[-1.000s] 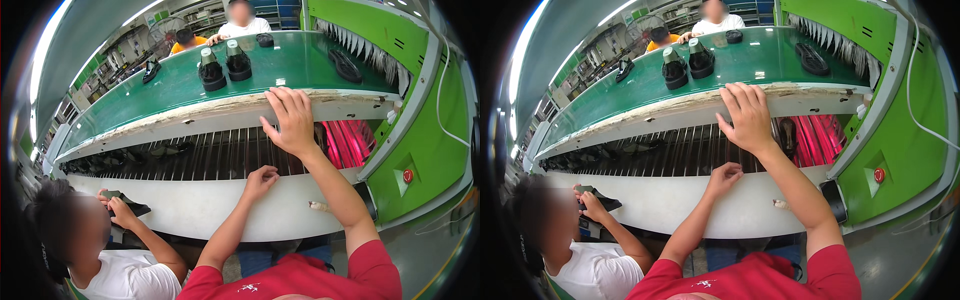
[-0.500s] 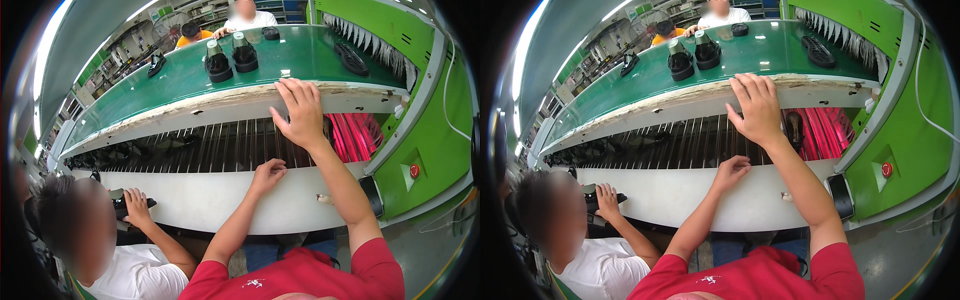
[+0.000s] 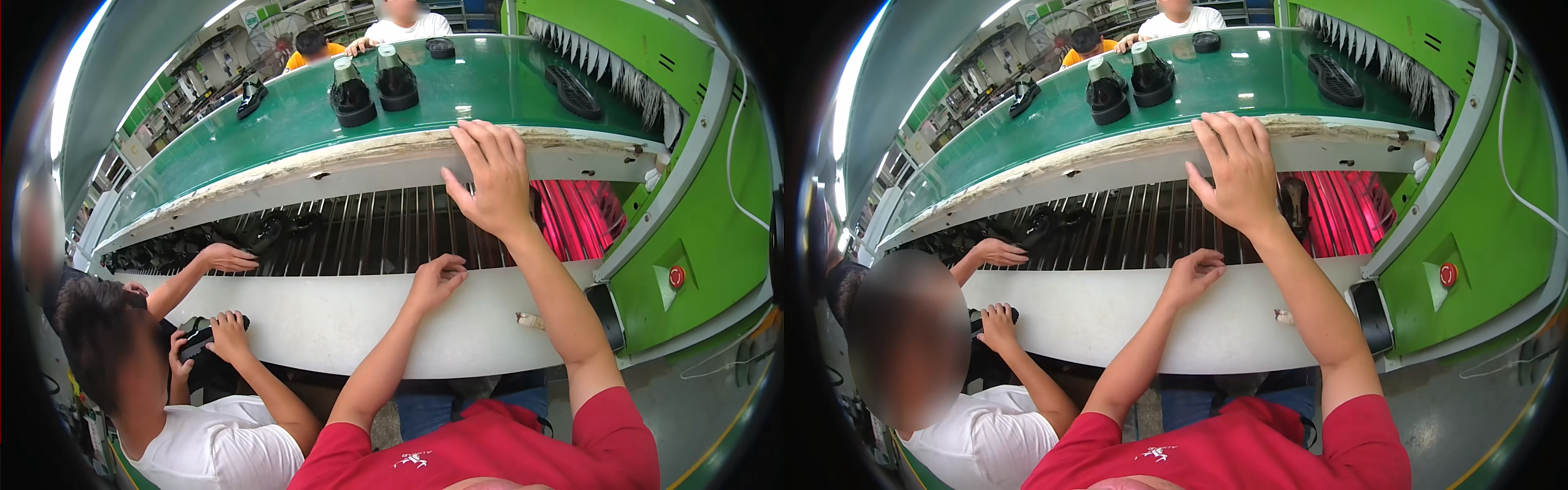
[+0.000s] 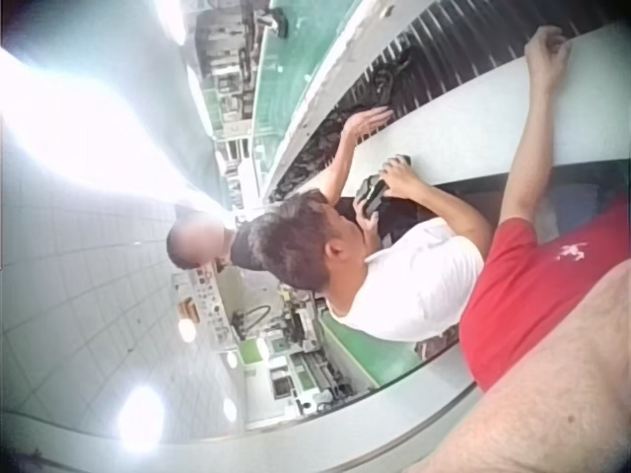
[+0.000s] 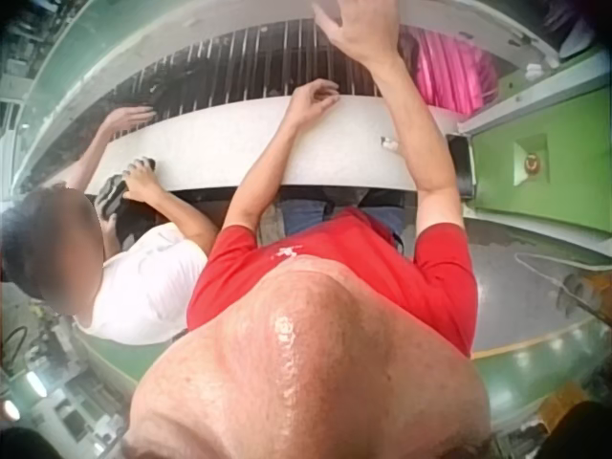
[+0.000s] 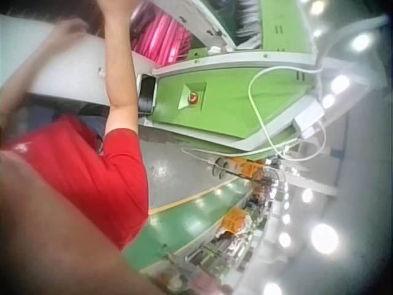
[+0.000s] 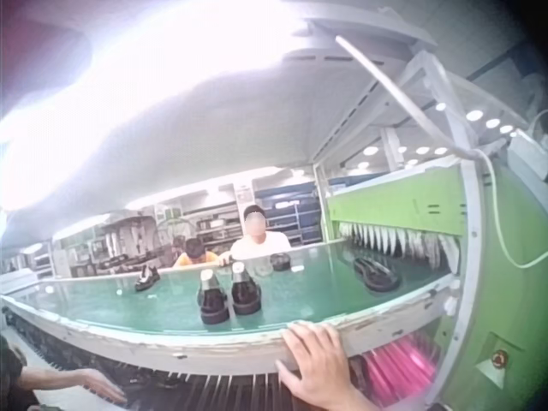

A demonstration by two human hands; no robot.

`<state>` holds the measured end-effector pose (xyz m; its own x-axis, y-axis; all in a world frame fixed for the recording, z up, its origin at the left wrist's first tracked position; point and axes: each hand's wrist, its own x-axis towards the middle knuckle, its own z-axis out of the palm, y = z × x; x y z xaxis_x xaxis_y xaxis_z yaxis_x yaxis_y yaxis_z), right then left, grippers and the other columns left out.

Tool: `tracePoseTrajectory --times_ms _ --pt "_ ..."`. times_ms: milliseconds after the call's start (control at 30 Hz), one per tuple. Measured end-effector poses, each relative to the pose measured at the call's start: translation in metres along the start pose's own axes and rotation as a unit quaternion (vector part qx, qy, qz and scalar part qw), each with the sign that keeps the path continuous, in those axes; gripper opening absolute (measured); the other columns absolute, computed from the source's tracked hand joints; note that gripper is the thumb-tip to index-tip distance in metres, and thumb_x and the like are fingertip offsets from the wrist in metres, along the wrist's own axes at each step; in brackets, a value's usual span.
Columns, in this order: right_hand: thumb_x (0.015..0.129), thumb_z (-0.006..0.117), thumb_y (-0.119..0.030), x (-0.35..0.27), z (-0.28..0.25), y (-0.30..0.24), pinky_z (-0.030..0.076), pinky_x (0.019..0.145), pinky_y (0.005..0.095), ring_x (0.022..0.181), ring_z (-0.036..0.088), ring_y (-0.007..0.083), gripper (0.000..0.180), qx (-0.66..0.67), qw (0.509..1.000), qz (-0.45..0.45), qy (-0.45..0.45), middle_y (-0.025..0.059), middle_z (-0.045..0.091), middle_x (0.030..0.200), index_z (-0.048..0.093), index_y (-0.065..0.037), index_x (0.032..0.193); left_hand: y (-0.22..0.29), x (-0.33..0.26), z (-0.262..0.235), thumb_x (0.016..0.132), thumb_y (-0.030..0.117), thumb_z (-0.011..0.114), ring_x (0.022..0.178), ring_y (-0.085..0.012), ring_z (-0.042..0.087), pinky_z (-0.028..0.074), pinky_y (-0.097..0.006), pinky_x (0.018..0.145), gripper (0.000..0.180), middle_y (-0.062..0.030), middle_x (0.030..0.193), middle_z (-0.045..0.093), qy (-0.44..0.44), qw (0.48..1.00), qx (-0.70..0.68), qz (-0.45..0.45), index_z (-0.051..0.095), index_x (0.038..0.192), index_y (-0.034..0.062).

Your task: The recorder is assembling and inspecting shoes on a conveyor belt in a factory setting.

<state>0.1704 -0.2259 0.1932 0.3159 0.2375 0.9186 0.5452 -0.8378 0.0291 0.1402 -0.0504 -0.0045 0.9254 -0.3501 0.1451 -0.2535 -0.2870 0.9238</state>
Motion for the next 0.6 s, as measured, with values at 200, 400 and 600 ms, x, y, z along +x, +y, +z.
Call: tracePoseTrajectory --times_ms 200,400,600 --pt "0.084 0.083 -0.025 -0.0002 0.0008 0.0008 0.038 0.118 0.0511 0.134 0.057 0.0319 0.064 0.0 1.0 0.001 0.002 0.0117 0.063 0.139 0.062 -0.006 0.141 0.0005 0.0005 0.0002 0.097 0.012 0.079 0.096 -0.0194 0.077 0.061 -0.033 0.092 0.033 -0.0121 0.11 0.08 0.0 1.0 0.002 0.002 0.072 0.127 -0.0009" --pt "0.084 0.082 -0.024 -0.0001 0.0011 -0.0006 0.038 0.118 0.051 0.134 0.057 0.0326 0.063 0.005 1.0 0.004 0.002 0.0116 0.063 0.14 0.062 -0.006 0.141 -0.0023 0.0013 0.0002 0.096 0.011 0.079 0.096 -0.0192 0.077 0.061 -0.033 0.091 0.034 -0.0122 0.109 0.08 0.003 1.0 0.008 0.005 0.072 0.127 -0.0007" --pt "0.085 0.081 -0.023 -0.0009 0.0018 0.0006 0.038 0.117 0.0509 0.134 0.058 0.0338 0.062 0.007 1.0 0.007 0.004 0.0115 0.064 0.141 0.063 -0.006 0.142 -0.001 0.0017 0.0008 0.096 0.011 0.079 0.096 -0.0193 0.077 0.061 -0.033 0.091 0.034 -0.0121 0.109 0.08 0.001 1.0 0.011 0.006 0.072 0.127 -0.0006"
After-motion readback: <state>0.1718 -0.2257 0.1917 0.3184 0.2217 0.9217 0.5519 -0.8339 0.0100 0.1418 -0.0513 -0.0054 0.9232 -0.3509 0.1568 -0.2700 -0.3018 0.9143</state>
